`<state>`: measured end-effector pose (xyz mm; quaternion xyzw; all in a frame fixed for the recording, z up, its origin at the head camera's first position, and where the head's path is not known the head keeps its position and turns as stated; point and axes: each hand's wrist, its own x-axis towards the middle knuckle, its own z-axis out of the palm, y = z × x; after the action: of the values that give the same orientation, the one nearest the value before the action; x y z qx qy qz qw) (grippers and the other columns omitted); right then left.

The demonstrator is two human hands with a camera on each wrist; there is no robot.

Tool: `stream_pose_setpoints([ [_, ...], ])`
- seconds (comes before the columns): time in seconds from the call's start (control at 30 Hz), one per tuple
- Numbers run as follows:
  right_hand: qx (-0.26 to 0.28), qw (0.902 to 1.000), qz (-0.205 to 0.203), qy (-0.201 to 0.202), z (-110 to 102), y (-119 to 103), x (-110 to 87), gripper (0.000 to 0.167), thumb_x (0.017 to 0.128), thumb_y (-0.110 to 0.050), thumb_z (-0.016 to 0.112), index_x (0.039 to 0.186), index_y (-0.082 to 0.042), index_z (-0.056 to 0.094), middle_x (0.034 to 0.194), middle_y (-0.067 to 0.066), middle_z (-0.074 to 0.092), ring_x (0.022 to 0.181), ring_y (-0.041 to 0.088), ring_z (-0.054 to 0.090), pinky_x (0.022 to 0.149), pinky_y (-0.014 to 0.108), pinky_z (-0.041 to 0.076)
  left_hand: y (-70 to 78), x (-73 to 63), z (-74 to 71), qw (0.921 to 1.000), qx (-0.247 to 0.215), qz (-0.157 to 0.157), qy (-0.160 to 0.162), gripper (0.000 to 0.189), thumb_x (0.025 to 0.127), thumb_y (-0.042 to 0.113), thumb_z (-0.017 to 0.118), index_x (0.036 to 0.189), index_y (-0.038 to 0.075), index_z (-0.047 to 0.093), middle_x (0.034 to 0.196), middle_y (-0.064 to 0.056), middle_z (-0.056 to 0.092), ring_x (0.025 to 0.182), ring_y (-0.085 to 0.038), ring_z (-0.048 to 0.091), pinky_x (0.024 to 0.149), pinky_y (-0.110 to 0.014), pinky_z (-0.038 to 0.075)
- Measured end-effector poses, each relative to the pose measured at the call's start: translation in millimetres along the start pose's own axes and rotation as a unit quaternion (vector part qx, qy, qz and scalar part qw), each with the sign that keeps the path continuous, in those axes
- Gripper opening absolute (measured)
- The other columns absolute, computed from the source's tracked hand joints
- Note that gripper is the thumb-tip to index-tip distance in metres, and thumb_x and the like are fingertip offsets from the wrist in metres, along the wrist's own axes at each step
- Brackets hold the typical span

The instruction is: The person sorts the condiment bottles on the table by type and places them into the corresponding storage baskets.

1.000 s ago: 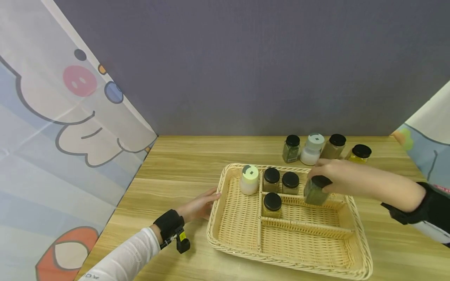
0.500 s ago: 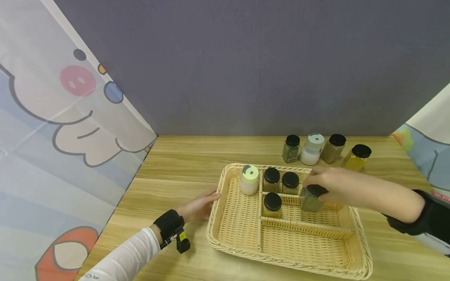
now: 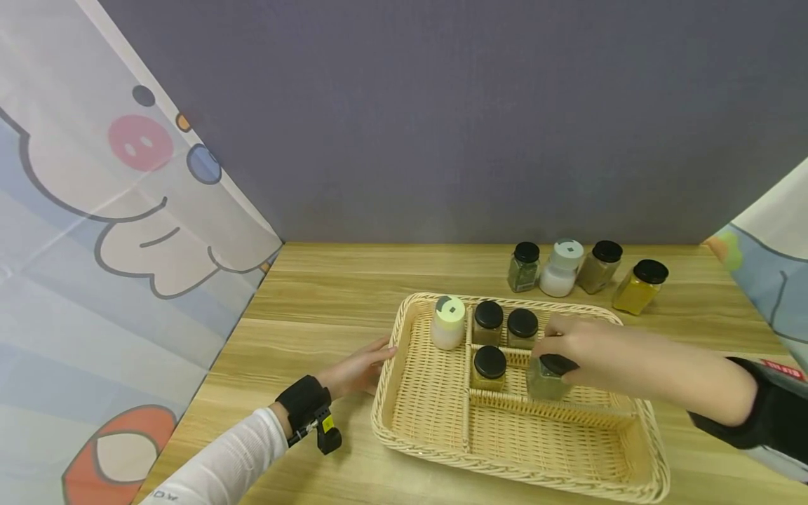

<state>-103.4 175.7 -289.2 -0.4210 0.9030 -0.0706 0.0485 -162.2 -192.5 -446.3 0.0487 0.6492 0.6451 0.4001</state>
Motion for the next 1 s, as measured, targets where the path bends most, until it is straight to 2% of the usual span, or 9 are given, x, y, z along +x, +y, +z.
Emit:
stream_pose_setpoints([
  [0.2, 0.012, 0.9994, -0.027, 0.015, 2.5, -6.8, 0.9, 0.039, 0.062, -0.016, 0.078, 0.099, -0.017, 0.064, 0.09, -0.001, 0.052, 0.071, 0.011, 0.053, 0.055, 0.021, 0.047, 0.0, -0.6, 0.4, 1.0, -0.005, -0.001, 0.001, 0.061, 0.093, 0.037, 0.041, 0.143, 0.023, 0.009, 0.137, -0.02, 0.031, 0.12, -0.038, 0.037, 0.081, -0.057, 0.042],
  [0.43, 0.027, 0.9994, -0.017, -0.016, 4.8, -17.1, 1.5, 0.041, 0.066, -0.017, 0.076, 0.104, -0.02, 0.062, 0.098, 0.006, 0.055, 0.077, 0.019, 0.058, 0.059, 0.028, 0.05, 2.0, -1.4, 1.7, 0.9999, -0.003, -0.007, 0.009, 0.064, 0.092, 0.038, 0.042, 0.143, 0.021, 0.008, 0.137, -0.021, 0.032, 0.12, -0.038, 0.036, 0.081, -0.056, 0.042],
  [0.53, 0.033, 0.9989, -0.023, -0.025, 5.7, -21.0, 3.4, 0.041, 0.066, -0.016, 0.075, 0.105, -0.018, 0.062, 0.096, 0.006, 0.054, 0.077, 0.017, 0.057, 0.059, 0.025, 0.051, 1.7, -1.1, 1.3, 0.9999, -0.003, -0.007, 0.01, 0.064, 0.092, 0.038, 0.042, 0.143, 0.022, 0.007, 0.137, -0.021, 0.033, 0.12, -0.038, 0.036, 0.081, -0.056, 0.042],
  [0.83, 0.012, 0.9981, -0.058, -0.015, 10.5, -30.4, 8.8, 0.039, 0.068, -0.02, 0.074, 0.105, -0.017, 0.062, 0.096, 0.005, 0.055, 0.076, 0.014, 0.057, 0.058, 0.021, 0.049, 1.3, -0.9, 1.1, 0.9999, -0.006, -0.005, 0.007, 0.062, 0.093, 0.037, 0.041, 0.143, 0.022, 0.008, 0.136, -0.021, 0.033, 0.12, -0.038, 0.037, 0.082, -0.056, 0.042],
  [1.0, 0.008, 0.9976, -0.065, -0.021, 14.7, -34.5, 11.8, 0.04, 0.07, -0.022, 0.073, 0.107, -0.018, 0.061, 0.102, 0.011, 0.056, 0.082, 0.021, 0.059, 0.061, 0.025, 0.051, 1.4, -1.0, 0.9, 1.0, -0.004, -0.003, 0.004, 0.062, 0.093, 0.037, 0.041, 0.143, 0.022, 0.008, 0.136, -0.021, 0.033, 0.119, -0.038, 0.038, 0.082, -0.056, 0.042],
])
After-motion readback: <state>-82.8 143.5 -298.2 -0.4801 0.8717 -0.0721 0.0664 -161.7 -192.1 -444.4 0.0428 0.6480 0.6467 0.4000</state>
